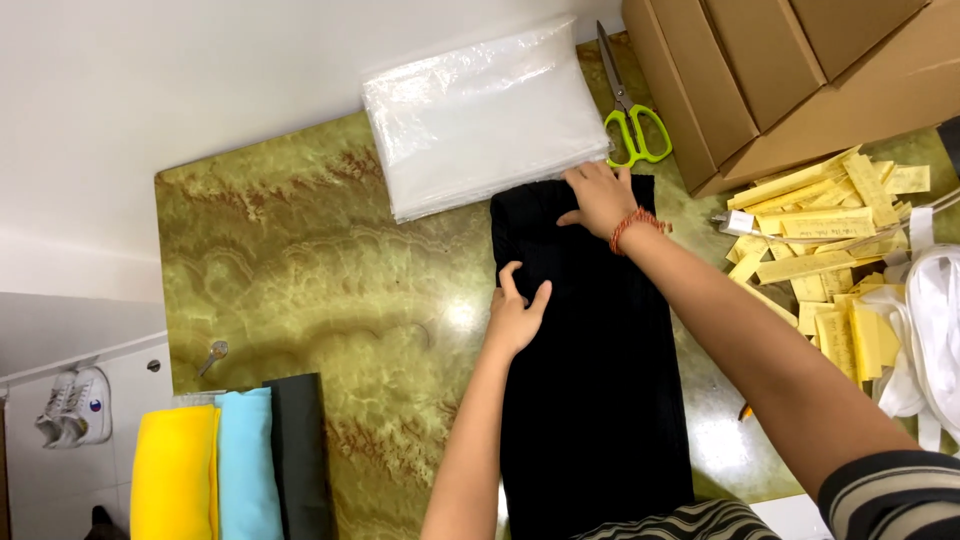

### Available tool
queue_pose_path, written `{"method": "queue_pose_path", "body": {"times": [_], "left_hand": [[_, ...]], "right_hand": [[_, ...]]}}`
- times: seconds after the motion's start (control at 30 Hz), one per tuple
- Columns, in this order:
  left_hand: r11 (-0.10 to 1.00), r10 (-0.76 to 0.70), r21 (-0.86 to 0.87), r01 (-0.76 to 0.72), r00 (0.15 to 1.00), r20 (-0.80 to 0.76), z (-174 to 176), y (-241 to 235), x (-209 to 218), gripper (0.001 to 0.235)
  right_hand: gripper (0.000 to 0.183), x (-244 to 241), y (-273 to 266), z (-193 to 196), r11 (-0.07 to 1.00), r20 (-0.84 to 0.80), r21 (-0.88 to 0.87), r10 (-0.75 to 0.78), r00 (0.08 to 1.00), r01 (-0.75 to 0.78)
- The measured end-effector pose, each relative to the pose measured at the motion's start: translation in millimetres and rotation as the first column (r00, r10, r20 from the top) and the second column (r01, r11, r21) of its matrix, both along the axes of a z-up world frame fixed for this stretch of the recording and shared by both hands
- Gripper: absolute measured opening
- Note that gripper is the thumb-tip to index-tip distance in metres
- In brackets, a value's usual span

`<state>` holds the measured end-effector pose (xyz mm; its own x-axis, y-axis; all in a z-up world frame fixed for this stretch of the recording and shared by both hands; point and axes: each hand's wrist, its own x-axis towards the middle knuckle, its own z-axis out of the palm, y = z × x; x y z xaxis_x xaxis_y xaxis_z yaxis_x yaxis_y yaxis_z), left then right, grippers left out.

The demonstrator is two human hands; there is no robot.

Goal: Picking clothes from a rack, folding them on a table, and preparing them for packaging

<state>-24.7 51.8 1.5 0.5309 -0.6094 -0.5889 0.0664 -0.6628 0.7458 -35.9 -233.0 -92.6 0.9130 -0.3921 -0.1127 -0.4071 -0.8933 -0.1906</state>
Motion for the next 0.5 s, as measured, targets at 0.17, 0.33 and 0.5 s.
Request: {"method": "queue_pose_path", "body": {"times": [0.17,0.33,0.5], "left_hand": [[0.992,0.112,-0.036,-0.117,0.986,-0.12,19,-9,6,0.074],[0.969,0.228,-0.006,-0.247,0.904,-0.362,37,-18,16,0.096],[0.892,0.413,0.073,-0.445,0.74,-0.531,43,-27,21,0.124]], "right_hand": [[0.063,-44,59,32,0.983,0.235,-0.181,0.029,0.972,0.015],[0.072,-82,99,72,0.983,0.216,-0.184,0.054,0.975,-0.014],[0.056,-117,115,53,0.974,0.225,-0.21,0.138,0.965,-0.09]]}}
